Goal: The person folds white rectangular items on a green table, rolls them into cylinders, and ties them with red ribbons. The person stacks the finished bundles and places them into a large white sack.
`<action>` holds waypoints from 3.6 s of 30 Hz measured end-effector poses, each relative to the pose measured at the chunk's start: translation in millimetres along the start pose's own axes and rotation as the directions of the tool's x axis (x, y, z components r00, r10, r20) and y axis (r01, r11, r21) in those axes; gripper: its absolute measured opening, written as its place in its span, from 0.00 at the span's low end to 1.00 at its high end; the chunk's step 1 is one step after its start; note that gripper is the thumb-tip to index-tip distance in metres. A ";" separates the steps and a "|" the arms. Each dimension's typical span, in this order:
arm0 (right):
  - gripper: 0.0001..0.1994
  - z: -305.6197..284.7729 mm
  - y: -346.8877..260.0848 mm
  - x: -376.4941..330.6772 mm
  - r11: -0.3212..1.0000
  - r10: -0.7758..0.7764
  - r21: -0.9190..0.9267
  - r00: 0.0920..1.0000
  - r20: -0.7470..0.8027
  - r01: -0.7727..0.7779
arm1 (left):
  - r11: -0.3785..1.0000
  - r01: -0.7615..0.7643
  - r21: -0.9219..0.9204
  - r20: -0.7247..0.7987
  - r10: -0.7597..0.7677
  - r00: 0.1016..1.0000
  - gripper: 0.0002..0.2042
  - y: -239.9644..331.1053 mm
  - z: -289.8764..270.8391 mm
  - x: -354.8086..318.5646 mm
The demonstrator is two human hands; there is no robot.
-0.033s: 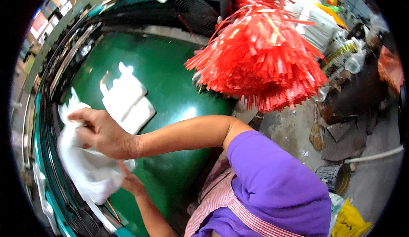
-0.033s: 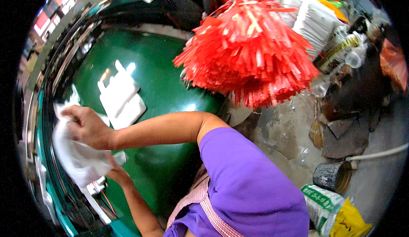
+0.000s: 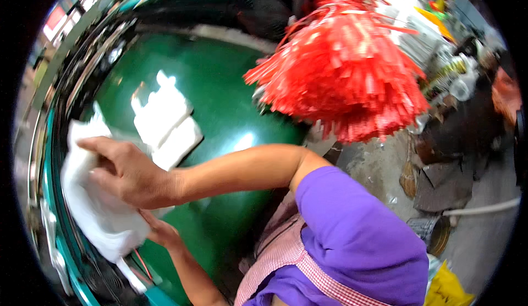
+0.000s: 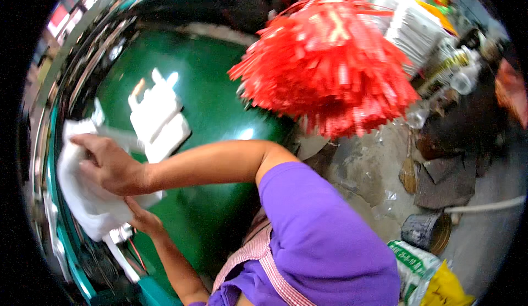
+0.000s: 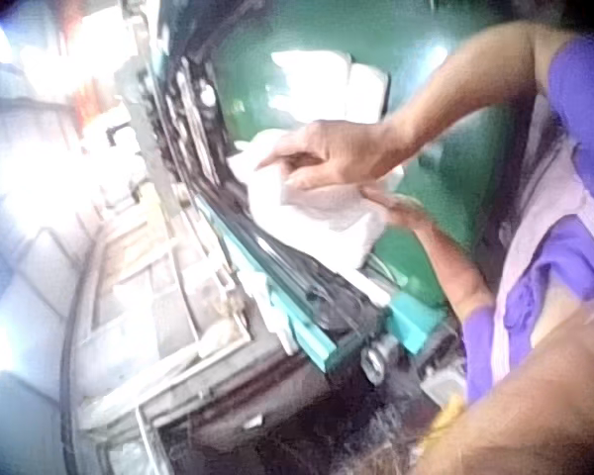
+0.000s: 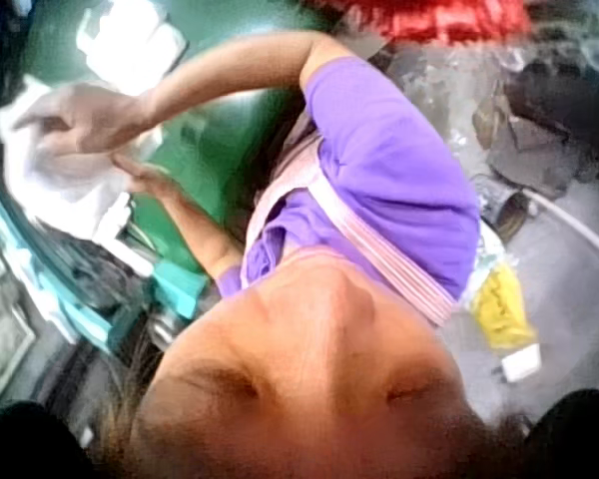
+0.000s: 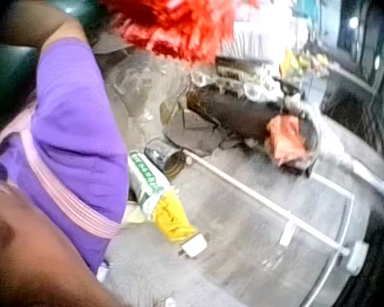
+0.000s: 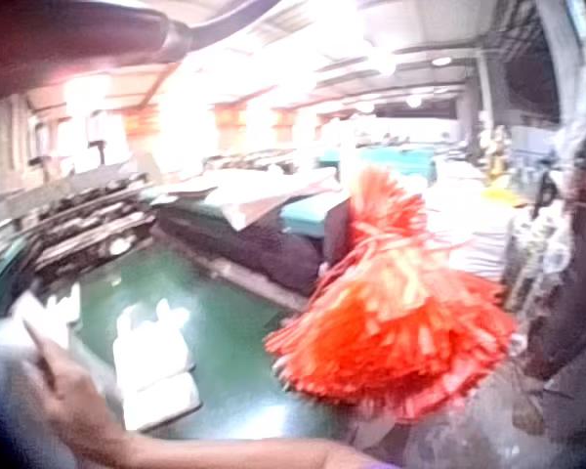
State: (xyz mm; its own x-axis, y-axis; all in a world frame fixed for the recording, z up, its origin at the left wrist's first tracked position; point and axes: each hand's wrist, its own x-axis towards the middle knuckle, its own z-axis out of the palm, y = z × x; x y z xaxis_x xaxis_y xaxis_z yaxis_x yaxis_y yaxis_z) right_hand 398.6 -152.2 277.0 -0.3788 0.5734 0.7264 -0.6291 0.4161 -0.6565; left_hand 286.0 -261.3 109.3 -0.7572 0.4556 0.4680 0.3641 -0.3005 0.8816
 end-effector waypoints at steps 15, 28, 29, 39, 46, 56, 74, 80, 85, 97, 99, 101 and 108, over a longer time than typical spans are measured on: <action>0.50 -70.2 66.3 -239.9 0.672 0.587 -0.578 0.143 0.797 0.463 | 0.531 -0.411 0.741 0.661 -0.474 0.581 0.41 22.4 -206.2 -162.1; 0.18 -45.2 89.5 -222.8 0.897 0.379 -0.442 0.482 0.790 0.021 | 0.829 -0.104 0.550 0.578 -0.288 0.764 0.05 -21.3 -160.0 -80.8; 0.17 -36.3 93.3 -216.3 0.904 0.400 -0.423 0.483 0.779 -0.065 | 0.849 -0.081 0.522 0.533 -0.250 0.809 0.06 -24.4 -143.5 -73.4; 0.12 17.1 117.5 -235.6 0.722 0.486 -0.649 0.494 0.721 0.238 | 0.543 -0.736 0.404 0.839 0.100 0.535 0.17 -6.9 -149.4 -116.0; 0.26 5.6 164.7 -193.3 0.523 0.602 -0.787 0.513 0.612 0.326 | 0.689 -0.455 0.564 0.645 -0.023 0.764 0.07 -24.9 -117.0 -88.8; 0.34 1.6 147.7 -217.8 0.687 0.471 -0.671 0.532 0.704 0.280 | 0.496 -0.625 0.603 0.730 -0.027 0.683 0.17 -18.1 -118.2 -72.5; 0.27 -21.3 132.7 -215.2 0.350 0.803 0.090 0.348 0.483 -0.932 | 0.761 -0.411 0.502 0.858 -0.380 0.344 0.14 -3.8 -152.4 -65.0; 0.17 -38.0 151.1 -211.4 0.868 0.254 -0.388 0.394 0.883 0.310 | 0.593 -0.611 0.524 0.838 -0.232 0.493 0.13 -11.6 -144.8 -49.1; 0.17 -41.9 164.1 -185.9 0.852 0.165 -0.261 0.241 0.956 0.454 | 0.511 -0.743 0.432 0.891 -0.116 0.438 0.13 11.3 -108.7 5.6; 0.27 -19.7 96.5 -217.3 0.696 0.486 -0.603 0.363 0.795 0.389 | 0.631 -0.579 0.517 0.853 -0.323 0.409 0.18 9.4 -117.8 -69.3; 0.17 -23.6 104.3 -205.4 0.783 0.483 -0.602 0.457 0.747 0.156 | 0.729 -0.376 0.572 0.789 -0.363 0.495 0.16 -0.3 -140.2 -63.8; 0.15 -17.7 112.7 -186.1 0.682 0.660 -0.731 0.454 0.599 -0.027 | 0.650 -0.309 0.694 0.665 -0.414 0.622 0.10 -9.7 -139.1 -54.3; 0.14 -29.8 164.8 -171.7 0.722 0.674 -0.432 0.690 0.262 -0.541 | 0.671 -0.403 0.622 0.702 -0.251 0.666 0.16 -29.2 -94.1 -40.4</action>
State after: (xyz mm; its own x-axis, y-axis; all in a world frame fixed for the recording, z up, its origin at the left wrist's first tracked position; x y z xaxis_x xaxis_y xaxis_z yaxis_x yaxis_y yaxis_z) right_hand 380.2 -161.0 38.1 -0.8637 0.4915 0.1120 0.0439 0.2947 -0.9546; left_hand 254.9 -349.8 58.8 -0.2150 0.9674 0.1340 0.8869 0.1359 0.4415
